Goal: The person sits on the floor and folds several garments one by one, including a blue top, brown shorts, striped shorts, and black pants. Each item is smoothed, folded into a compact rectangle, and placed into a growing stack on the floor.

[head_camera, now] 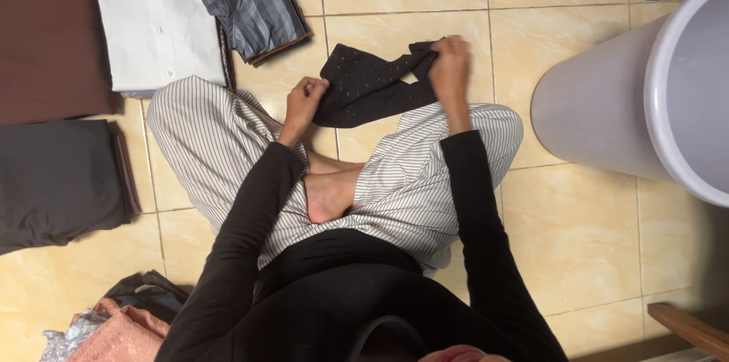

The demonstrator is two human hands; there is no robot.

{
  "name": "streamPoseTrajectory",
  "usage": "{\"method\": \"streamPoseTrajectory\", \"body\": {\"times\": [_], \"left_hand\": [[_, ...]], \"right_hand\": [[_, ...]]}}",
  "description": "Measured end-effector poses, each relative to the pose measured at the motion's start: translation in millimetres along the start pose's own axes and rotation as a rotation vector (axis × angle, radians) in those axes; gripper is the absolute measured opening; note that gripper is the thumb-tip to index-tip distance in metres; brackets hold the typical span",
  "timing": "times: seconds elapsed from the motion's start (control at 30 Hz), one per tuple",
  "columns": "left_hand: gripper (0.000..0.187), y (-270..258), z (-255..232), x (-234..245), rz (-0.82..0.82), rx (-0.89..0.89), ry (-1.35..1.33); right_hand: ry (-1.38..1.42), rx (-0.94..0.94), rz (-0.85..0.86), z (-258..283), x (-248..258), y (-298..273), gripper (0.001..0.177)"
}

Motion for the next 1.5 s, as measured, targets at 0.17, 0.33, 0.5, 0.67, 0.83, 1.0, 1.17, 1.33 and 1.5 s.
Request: {"method": "streamPoseTrajectory", "body": {"times": [0.17,0.33,0.5,0.67,0.83,1.0,1.17,1.33,1.5], "left_hand": [[0.049,0.6,25.5,-19.7,0.158,0.004,0.286],[0.05,-17.4,11.7,-26.3,0.272,-0.132,0.271],[0.032,-38.2,-40.1,-29.7,0.272,-0.512,0.23],[0.03,-61.5,-87.7,-42.5,0.539,-0.502,0.259],[0.039,-86.0,-143.9,-36.8,0.535,-0.726,0.357],[0.045,-77.5,-178.3,-15.9,0.386,-0.713,0.375],[0.034,-49.5,-193.7,-9.0,0.419,-0.78,0.485],[0.028,-38.4,-255.1,16.2,0.298,-0.919,0.337],[0.033,-67.6,-360.5,32.0,0.453,-1.09,0.282]], "right_hand": [[0.344,0.387,0.23,87.0,-38.9,-19.0,0.02],[0.37,0.582,0.504,122.5,-54.5,-40.9,0.035],[0.593,0.384,0.523,107.9,-35.4,-19.9,0.04],[0.883,-0.015,0.797,96.0,-36.0,-15.5,0.099],[1.281,0.209,1.002,76.7,-48.4,-27.6,0.043],[1.613,-0.213,0.926,44.2,-56.3,-29.0,0.039],[1.733,-0.385,0.428,25.0,-5.2,3.9,0.027],[1.259,-0.038,0.194,22.5,104.0,38.9,0.008],[0.583,0.136,-0.153,36.9,231.9,57.8,0.026]]}}
Point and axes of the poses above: each hand's wrist, its own y-axis towards the middle knuckle, its own x-axis out of the back of the hand, z = x × y, the point moved 4 cm from there along y, towards the middle knuckle, and after that the axes turned 9 degrees about -y, right-handed, at the moved point
